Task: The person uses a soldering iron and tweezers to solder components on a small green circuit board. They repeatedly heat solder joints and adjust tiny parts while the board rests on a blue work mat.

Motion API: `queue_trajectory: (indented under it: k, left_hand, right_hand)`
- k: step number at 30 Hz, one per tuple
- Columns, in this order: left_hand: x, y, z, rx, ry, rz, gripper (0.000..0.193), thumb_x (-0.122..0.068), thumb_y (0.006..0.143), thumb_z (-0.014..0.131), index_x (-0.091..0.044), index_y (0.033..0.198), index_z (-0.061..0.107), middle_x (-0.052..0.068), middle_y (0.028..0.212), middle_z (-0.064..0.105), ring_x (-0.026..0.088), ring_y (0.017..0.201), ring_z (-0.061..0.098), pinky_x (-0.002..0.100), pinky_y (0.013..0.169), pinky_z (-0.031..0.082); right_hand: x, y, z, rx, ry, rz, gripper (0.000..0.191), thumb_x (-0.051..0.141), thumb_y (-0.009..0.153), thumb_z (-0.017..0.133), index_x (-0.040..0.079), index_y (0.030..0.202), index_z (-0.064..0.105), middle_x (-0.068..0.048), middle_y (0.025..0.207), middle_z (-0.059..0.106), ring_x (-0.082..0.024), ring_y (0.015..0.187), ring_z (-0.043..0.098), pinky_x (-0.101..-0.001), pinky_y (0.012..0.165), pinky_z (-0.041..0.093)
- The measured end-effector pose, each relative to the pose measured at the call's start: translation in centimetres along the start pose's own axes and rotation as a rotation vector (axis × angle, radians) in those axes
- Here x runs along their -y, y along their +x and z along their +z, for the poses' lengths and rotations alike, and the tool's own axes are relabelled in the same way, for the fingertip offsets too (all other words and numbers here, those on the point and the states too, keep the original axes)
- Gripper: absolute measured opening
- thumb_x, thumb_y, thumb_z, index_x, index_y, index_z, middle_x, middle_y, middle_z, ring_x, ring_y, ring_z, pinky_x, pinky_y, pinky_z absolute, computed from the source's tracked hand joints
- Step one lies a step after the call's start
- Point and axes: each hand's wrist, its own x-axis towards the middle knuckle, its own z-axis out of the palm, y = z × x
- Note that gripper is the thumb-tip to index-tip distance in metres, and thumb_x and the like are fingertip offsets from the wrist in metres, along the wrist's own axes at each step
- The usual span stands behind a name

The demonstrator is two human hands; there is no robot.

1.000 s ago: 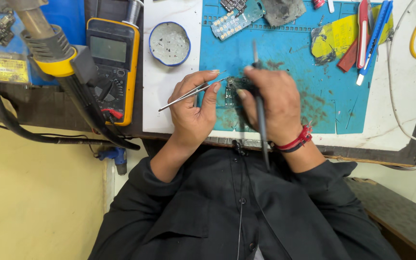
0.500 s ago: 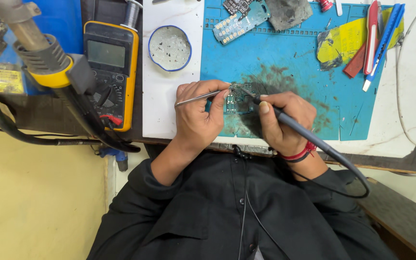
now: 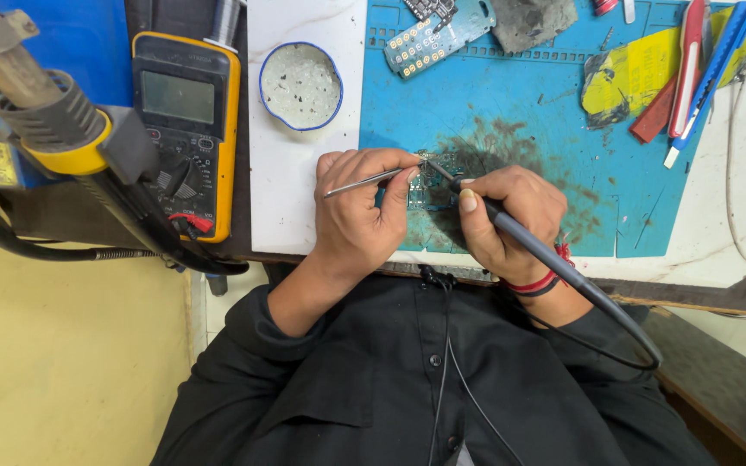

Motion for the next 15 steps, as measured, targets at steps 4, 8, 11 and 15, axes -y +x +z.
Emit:
queue_trajectory:
  k: [4,8,11,15]
  left_hand:
    - [0.22,0.17,0.03,-0.013,0.000,0.021,0.005,-0.011,0.100,0.071,-0.011,0.104,0.068,0.002,0.098,0.073,0.023,0.087,0.067,0.037,0.088,0.042]
    - [0.25,0.08,0.03,-0.006,-0.001,0.010,0.005,-0.011,0.100,0.071,-0.011,0.105,0.068,0.002,0.098,0.073,0.023,0.087,0.067,0.037,0.088,0.042]
    - [0.25,0.07,0.06,-0.016,0.004,0.016,0.006,-0.011,0.100,0.071,-0.011,0.105,0.068,0.002,0.099,0.073,0.023,0.088,0.068,0.037,0.089,0.042]
    - [0.23,0.08,0.16,-0.015,0.001,0.019,0.006,-0.011,0.100,0.071,-0.011,0.105,0.068,0.002,0.099,0.074,0.023,0.088,0.068,0.037,0.088,0.042]
  right_hand:
    - [-0.09,0.21,0.10,0.017,-0.002,0.004,0.009,0.003,0.100,0.071,0.001,0.098,0.062,-0.013,0.088,0.070,-0.027,0.073,0.067,-0.0333,0.064,0.051]
    - [-0.06,0.19,0.12,0.019,-0.005,0.006,0.009,0.003,0.099,0.071,0.001,0.097,0.063,-0.013,0.088,0.070,-0.027,0.072,0.067,-0.0334,0.063,0.051]
    - [-0.11,0.22,0.12,0.020,0.002,0.003,0.009,0.003,0.099,0.071,0.001,0.098,0.062,-0.013,0.088,0.070,-0.027,0.073,0.067,-0.0332,0.063,0.051]
    - [-0.18,0.25,0.14,0.013,0.000,0.000,0.010,0.003,0.099,0.071,0.001,0.097,0.062,-0.013,0.088,0.070,-0.027,0.072,0.067,-0.0332,0.063,0.051]
